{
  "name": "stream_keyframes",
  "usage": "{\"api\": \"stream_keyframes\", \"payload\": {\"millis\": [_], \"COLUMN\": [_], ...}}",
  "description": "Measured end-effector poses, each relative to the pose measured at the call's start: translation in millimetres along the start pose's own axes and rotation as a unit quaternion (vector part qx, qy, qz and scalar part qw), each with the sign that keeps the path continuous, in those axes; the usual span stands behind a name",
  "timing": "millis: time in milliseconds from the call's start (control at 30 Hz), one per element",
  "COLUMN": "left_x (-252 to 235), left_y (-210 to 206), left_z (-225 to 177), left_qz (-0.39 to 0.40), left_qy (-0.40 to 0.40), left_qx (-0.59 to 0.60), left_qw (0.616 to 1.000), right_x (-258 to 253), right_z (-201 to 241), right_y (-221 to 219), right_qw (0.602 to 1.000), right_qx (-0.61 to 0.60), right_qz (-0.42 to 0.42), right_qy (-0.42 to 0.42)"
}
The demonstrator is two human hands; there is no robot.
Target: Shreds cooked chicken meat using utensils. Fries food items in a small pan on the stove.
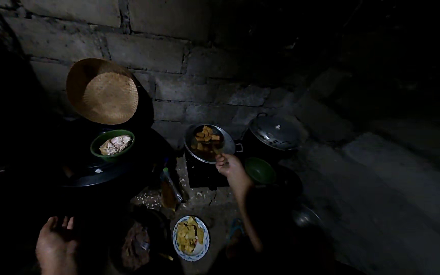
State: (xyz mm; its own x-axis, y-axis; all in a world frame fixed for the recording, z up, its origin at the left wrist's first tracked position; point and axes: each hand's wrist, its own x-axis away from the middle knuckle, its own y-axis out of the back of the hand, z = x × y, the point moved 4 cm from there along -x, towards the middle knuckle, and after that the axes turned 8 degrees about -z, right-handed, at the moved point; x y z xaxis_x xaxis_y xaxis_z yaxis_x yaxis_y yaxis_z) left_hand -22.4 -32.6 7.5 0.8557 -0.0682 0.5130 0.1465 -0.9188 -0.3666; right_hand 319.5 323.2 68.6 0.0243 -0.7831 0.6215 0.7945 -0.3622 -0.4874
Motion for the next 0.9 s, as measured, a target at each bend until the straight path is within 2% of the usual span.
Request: {"api": "stream_keyframes", "payload": {"millis": [200,333,500,700,767,900], "left_x": [-9,-11,-11,-14,-16,-15], "left_y": [1,4,5,1,-1,-2], "left_z": [6,2,2,6,8,6], "left_qz": [0.005,-0.005,0.001,-0.003,-0.002,-0.005], "left_qy": [0.007,0.002,-0.004,0.006,0.009,0.007], "left_qx": [0.011,0.009,-0.013,0.001,-0.001,-0.003], "left_qw": [1.0,1.0,1.0,1.0,1.0,1.0], "right_x": [-21,-34,-53,-61,-60,-58], "right_z": [12,17,25,6,-2,-7], "right_y": [5,18,27,21,15,14], "right_qw": [0.998,0.994,0.973,0.944,0.944,0.972], "right_qx": [0.063,0.105,0.209,0.306,0.306,0.22], "right_qz": [-0.009,-0.012,-0.064,-0.084,-0.083,-0.068], "right_qy": [-0.001,0.028,0.071,0.093,0.087,0.05]}}
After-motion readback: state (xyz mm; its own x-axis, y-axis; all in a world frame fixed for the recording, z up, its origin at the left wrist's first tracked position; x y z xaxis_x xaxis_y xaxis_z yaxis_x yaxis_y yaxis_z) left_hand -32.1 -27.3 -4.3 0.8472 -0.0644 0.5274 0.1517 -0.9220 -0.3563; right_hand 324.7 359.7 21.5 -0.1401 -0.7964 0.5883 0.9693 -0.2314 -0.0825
